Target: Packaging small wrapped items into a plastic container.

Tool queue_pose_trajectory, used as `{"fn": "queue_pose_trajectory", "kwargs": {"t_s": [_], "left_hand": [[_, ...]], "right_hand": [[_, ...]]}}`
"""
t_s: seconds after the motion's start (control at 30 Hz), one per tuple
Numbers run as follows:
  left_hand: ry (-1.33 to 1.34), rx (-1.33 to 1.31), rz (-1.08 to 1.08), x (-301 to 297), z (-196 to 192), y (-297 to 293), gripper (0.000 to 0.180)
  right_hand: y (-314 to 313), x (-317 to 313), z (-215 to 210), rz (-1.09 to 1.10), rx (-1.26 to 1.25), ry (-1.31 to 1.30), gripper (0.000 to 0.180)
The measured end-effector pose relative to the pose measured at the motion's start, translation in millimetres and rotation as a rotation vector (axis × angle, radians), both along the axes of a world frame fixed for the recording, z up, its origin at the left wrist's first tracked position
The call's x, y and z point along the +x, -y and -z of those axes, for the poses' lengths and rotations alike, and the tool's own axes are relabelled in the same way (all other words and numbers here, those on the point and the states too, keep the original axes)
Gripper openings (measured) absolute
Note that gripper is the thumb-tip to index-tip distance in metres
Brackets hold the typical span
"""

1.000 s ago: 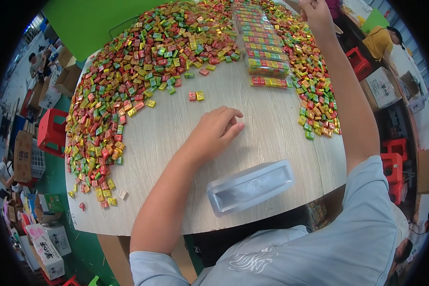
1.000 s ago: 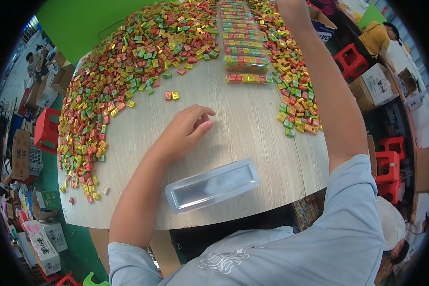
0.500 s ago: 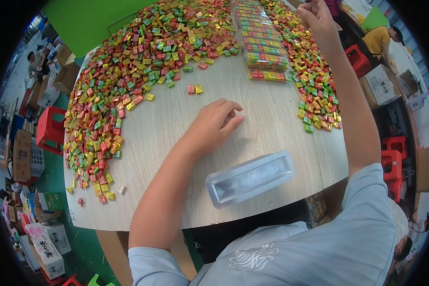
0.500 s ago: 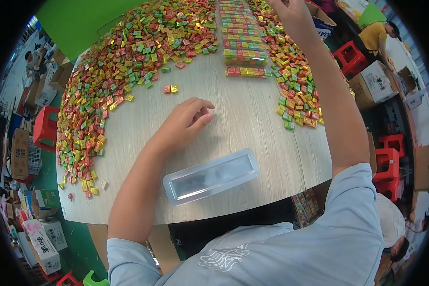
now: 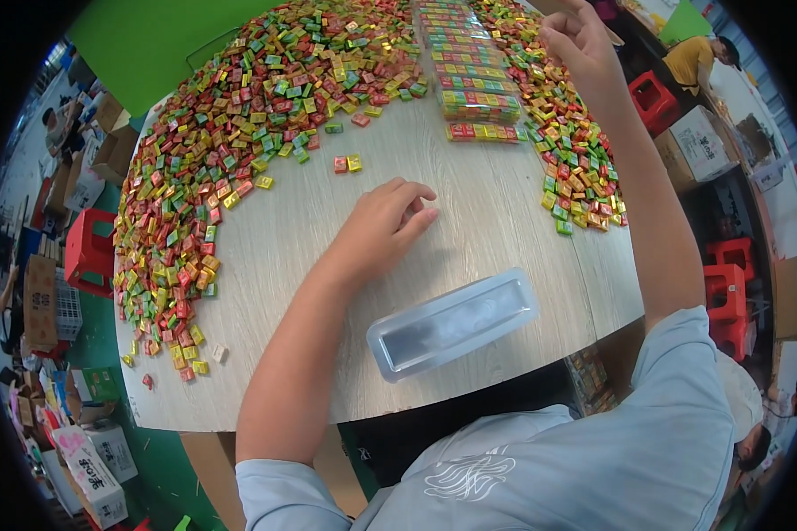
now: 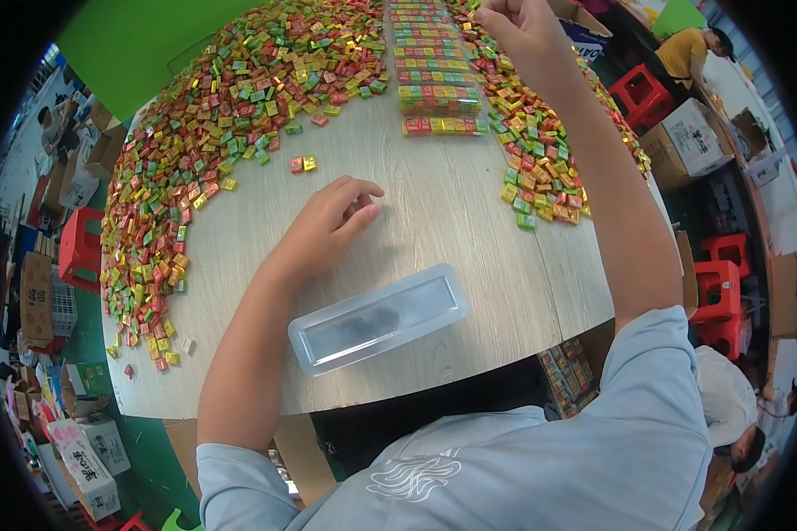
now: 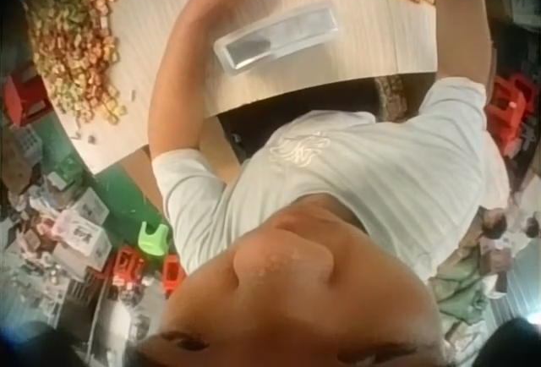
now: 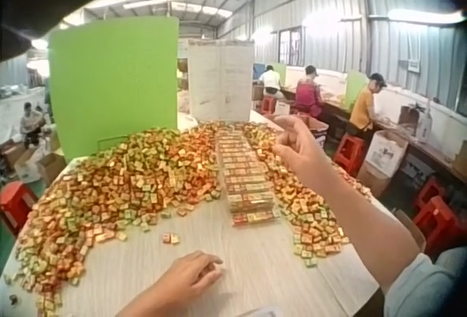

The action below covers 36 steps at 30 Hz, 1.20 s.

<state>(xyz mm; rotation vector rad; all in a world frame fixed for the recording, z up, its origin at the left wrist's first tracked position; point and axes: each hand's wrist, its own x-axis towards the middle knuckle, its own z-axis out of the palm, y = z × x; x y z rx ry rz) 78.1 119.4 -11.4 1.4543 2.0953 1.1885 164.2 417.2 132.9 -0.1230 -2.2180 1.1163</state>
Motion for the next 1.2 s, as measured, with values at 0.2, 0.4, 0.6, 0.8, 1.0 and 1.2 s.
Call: {"fn": "queue_pose_trajectory", "kwargs": {"t_s": [0.2, 0.4, 0.6, 0.8, 1.0, 1.2], "left_hand": [[0.022, 0.008, -0.006, 0.2, 0.8, 2.4, 0.029], [0.041, -0.049, 0.025, -0.5, 0.9, 0.8, 0.03], [0.032, 0.031, 0.003, -1.0, 1.5, 1.0, 0.029], [0.026, 0.02, 0.002, -0.6, 1.2, 1.2, 0.031], [0.121, 0.056, -0.024, 2.0, 2.1, -2.2, 0.036], [0.11, 0.033, -0.216, -12.6, -1.1, 12.9, 0.034]], "right_hand": [[6.3, 20.2, -0.4, -0.177, 0.02, -0.133, 0.05], [-1.0, -8.9, 21.1, -1.218, -0.355, -0.616, 0.053], [25.3, 42.6, 8.2, -0.195, 0.049, -0.166, 0.061], [9.8, 24.0, 36.8, -0.146, 0.088, -0.157, 0.076], [-51.4, -31.1, 80.1, 0.155, -0.018, 0.023, 0.057], [-5.7, -35.7, 72.3, -0.154, 0.017, -0.114, 0.05]]}}
